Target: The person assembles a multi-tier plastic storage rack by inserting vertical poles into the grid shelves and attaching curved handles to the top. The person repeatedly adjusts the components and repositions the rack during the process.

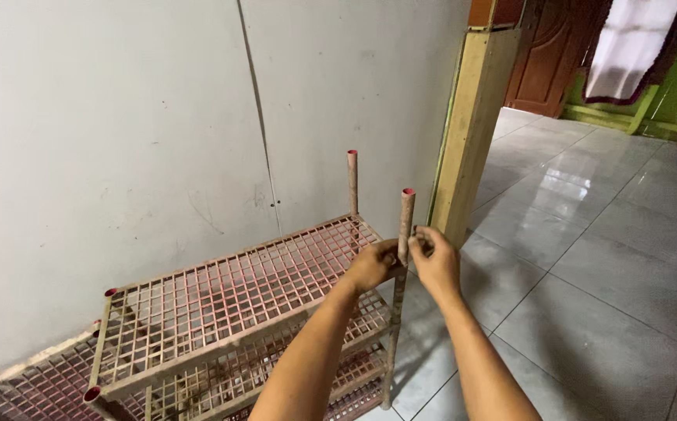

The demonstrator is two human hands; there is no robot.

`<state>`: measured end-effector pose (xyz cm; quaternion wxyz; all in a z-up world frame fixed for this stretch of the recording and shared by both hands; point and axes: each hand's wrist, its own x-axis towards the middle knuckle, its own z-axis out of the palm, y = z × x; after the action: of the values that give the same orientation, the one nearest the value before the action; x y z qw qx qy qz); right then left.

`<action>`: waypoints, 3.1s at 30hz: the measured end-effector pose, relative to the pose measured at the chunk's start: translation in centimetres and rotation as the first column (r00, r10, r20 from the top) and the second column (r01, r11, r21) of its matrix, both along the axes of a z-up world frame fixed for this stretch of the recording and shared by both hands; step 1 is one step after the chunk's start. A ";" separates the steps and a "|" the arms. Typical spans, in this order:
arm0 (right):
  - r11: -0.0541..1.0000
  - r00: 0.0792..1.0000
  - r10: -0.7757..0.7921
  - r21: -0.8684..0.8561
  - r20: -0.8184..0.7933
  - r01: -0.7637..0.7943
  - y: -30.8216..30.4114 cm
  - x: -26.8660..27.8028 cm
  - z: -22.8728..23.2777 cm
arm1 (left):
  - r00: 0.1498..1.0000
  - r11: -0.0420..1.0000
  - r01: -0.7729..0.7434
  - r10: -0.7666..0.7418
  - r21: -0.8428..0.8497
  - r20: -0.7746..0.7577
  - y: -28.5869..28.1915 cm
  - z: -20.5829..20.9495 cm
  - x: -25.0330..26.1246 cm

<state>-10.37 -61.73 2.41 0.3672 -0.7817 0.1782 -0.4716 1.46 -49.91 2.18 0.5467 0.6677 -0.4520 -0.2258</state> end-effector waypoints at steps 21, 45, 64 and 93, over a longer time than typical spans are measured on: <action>0.874 0.967 0.198 0.418 0.160 -0.248 -0.4 7.4 2.2 | 0.937 0.964 -0.215 0.158 0.159 0.312 -1.0 -1.3 0.6; 0.936 0.920 -0.350 0.112 0.179 0.334 4.1 9.0 1.0 | 0.818 0.937 -0.283 0.124 0.206 0.562 -2.7 -4.2 3.3; 0.733 0.890 0.403 0.507 0.212 -0.453 -1.6 7.4 3.4 | 0.908 0.944 -0.273 0.189 0.186 0.373 -0.5 -0.7 0.1; 0.959 0.953 -0.244 0.193 0.179 0.209 2.5 8.3 2.5 | 0.883 0.944 -0.290 0.199 0.160 0.425 -2.2 -3.3 2.3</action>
<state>-2.07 -59.20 4.88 0.3926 -0.6696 0.2690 -0.5702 3.73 -52.08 -1.09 0.3889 0.8078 -0.4388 -0.0603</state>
